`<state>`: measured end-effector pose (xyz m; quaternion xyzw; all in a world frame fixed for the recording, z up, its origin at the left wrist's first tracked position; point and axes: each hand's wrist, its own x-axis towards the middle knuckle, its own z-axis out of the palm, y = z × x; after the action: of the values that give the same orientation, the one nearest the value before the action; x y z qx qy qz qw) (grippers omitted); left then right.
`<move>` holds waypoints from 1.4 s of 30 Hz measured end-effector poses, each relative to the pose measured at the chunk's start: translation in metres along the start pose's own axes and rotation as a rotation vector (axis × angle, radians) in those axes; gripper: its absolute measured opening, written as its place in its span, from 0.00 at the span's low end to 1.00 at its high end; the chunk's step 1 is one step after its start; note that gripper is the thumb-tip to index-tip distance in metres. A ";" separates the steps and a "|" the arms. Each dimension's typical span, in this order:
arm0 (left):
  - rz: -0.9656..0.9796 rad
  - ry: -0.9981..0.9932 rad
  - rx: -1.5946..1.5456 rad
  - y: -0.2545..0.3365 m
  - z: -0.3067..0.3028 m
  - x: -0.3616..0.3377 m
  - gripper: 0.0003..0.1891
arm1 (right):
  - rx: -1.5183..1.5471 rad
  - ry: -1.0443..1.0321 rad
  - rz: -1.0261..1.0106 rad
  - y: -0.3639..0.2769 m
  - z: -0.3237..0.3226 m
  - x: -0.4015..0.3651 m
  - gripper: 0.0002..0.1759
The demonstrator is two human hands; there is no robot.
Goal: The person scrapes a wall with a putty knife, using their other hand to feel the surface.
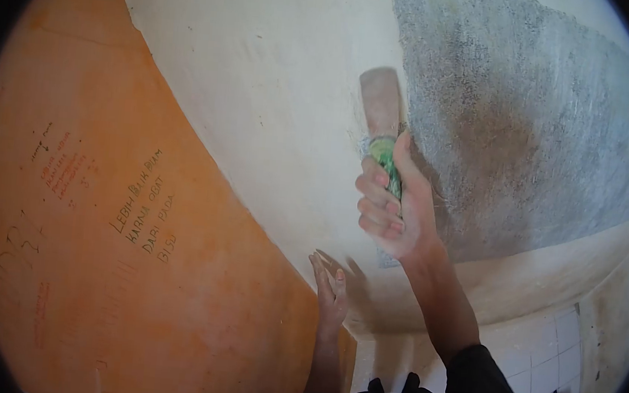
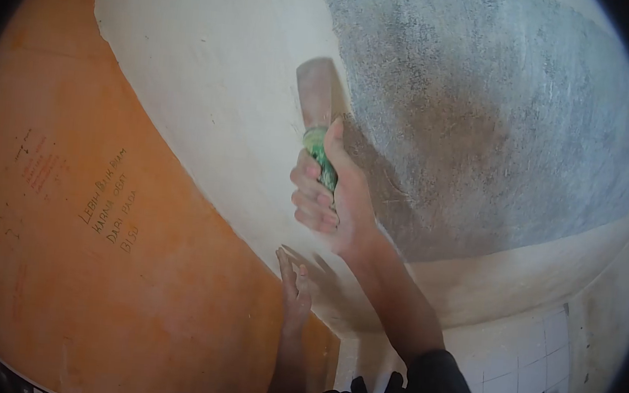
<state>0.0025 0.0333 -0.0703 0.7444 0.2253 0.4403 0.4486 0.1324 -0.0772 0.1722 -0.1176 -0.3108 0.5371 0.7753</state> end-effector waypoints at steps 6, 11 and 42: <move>-0.049 -0.041 -0.028 0.003 -0.006 0.003 0.37 | 0.175 -0.005 0.052 0.043 -0.045 -0.025 0.32; -0.056 0.010 -0.163 0.012 0.002 -0.001 0.39 | 0.205 0.099 0.092 0.035 -0.032 -0.033 0.33; -0.077 0.017 -0.169 -0.010 -0.003 -0.004 0.39 | 0.187 -0.041 0.008 0.028 -0.025 0.002 0.34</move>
<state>-0.0018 0.0365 -0.0804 0.6909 0.2197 0.4464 0.5246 0.1263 -0.0602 0.1391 -0.0350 -0.2744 0.5692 0.7743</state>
